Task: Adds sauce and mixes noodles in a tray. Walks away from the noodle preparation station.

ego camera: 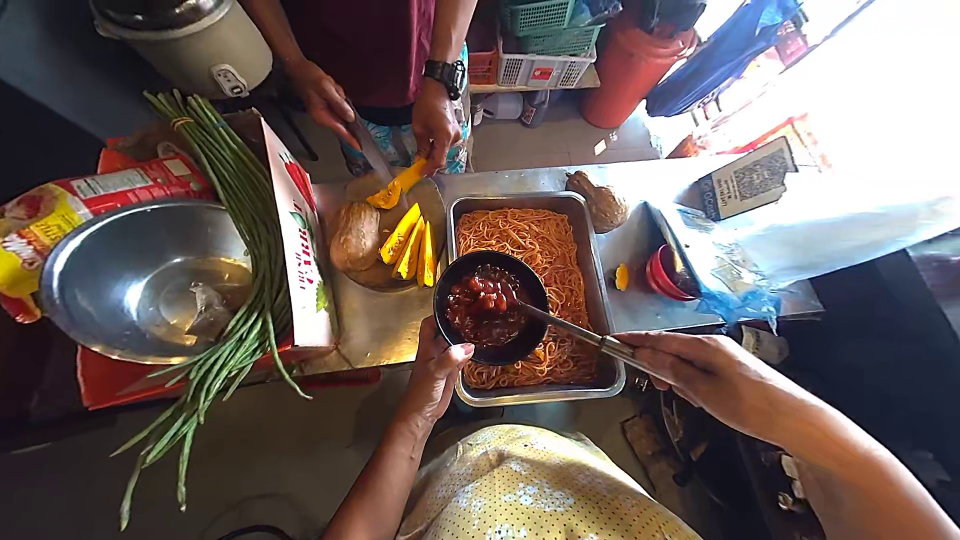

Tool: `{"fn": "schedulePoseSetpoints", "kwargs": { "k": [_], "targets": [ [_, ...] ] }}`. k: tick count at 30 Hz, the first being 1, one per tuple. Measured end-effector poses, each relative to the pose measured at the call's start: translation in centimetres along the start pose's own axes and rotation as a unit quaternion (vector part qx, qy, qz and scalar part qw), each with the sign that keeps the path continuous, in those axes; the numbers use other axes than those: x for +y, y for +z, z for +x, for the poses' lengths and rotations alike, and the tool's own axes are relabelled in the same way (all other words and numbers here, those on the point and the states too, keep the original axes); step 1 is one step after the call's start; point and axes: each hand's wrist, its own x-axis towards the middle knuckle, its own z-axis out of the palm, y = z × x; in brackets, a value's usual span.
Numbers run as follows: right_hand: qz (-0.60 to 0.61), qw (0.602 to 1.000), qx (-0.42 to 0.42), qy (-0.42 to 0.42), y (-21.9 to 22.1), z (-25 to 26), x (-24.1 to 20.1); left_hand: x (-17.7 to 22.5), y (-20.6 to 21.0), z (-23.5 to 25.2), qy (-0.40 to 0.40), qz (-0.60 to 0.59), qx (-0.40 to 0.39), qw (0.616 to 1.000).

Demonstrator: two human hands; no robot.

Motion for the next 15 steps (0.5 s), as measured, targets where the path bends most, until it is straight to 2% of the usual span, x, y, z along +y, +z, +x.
{"fn": "schedulePoseSetpoints", "kwargs": {
  "k": [5, 8, 10, 15],
  "targets": [
    [0.046, 0.997, 0.058, 0.026, -4.2, -0.9, 0.8, -0.1, -0.5, -0.3, 0.012, 0.006, 0.020, 1.000],
    [0.010, 0.993, 0.092, 0.071, -5.6, 0.5, 2.0, -0.1, -0.8, -0.9, 0.012, 0.012, 0.035, 0.999],
    [-0.036, 0.989, 0.103, 0.102, -5.3, 2.7, 2.8, -0.1, -0.9, -1.3, 0.011, 0.012, 0.041, 0.999],
    [-0.155, 0.972, 0.135, 0.111, -1.9, 8.1, 4.4, -0.1, -1.1, -2.1, 0.016, 0.009, 0.040, 0.999]
  ]
}}
